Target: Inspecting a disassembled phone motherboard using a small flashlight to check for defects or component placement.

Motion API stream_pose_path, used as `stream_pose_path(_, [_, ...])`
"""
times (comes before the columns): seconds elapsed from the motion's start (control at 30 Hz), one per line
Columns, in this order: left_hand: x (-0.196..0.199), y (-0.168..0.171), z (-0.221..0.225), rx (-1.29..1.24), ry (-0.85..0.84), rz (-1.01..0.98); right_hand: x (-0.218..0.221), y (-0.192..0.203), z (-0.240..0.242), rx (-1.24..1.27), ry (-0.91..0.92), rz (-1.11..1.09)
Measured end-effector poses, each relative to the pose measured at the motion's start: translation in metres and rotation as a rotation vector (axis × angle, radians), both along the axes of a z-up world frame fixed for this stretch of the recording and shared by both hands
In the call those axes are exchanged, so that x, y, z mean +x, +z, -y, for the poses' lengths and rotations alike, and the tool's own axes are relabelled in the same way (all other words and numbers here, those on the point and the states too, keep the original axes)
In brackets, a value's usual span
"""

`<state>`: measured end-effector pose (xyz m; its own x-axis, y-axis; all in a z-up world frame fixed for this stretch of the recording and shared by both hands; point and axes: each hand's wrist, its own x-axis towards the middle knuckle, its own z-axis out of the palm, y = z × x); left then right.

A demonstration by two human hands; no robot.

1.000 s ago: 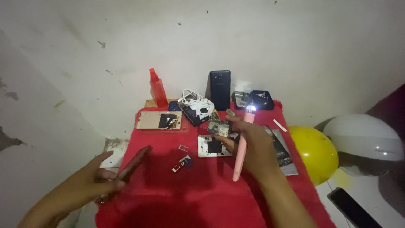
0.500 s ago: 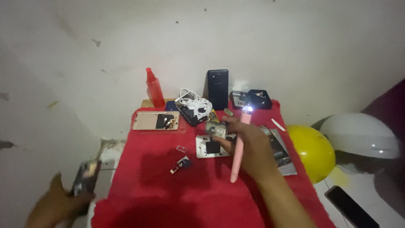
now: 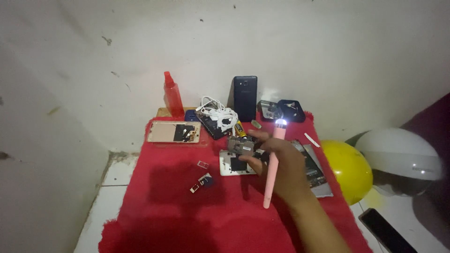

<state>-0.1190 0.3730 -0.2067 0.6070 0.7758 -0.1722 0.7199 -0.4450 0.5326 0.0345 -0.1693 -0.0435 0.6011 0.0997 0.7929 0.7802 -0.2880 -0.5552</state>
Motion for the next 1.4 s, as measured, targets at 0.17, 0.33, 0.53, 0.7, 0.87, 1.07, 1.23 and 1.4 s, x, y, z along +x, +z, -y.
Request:
stream_pose_path(0.17, [0.009,-0.003,-0.038,0.148,-0.063,0.158,-0.005,0.011,-0.003,0.045,0.032,-0.073])
stream_pose_path(0.33, [0.053,0.093,0.060,0.276,-0.118,0.334,-0.008,0.009,0.000,-0.008,0.066,-0.079])
stream_pose_path(0.53, [0.186,0.158,0.166,-0.609,-0.589,0.788,-0.009,0.013,0.000,-0.091,0.019,-0.016])
stream_pose_path(0.7, [0.126,0.235,0.362,-0.533,-0.691,0.540,-0.005,0.002,0.006,-0.065,0.071,0.046])
stream_pose_path(0.87, [0.127,0.174,0.376,-0.835,-0.661,0.500,-0.007,0.006,0.002,-0.120,0.145,-0.065])
stream_pose_path(1.07, [0.130,0.180,0.375,-0.906,-0.804,0.539,-0.005,0.000,0.005,-0.118,0.106,-0.121])
stream_pose_path(1.23, [0.129,0.179,0.375,-0.817,-0.639,0.538,-0.008,0.004,0.014,-0.024,0.030,-0.332])
stream_pose_path(1.4, [0.135,0.191,0.378,-0.855,-0.504,0.545,-0.019,0.026,0.001,0.010,-0.274,-0.327])
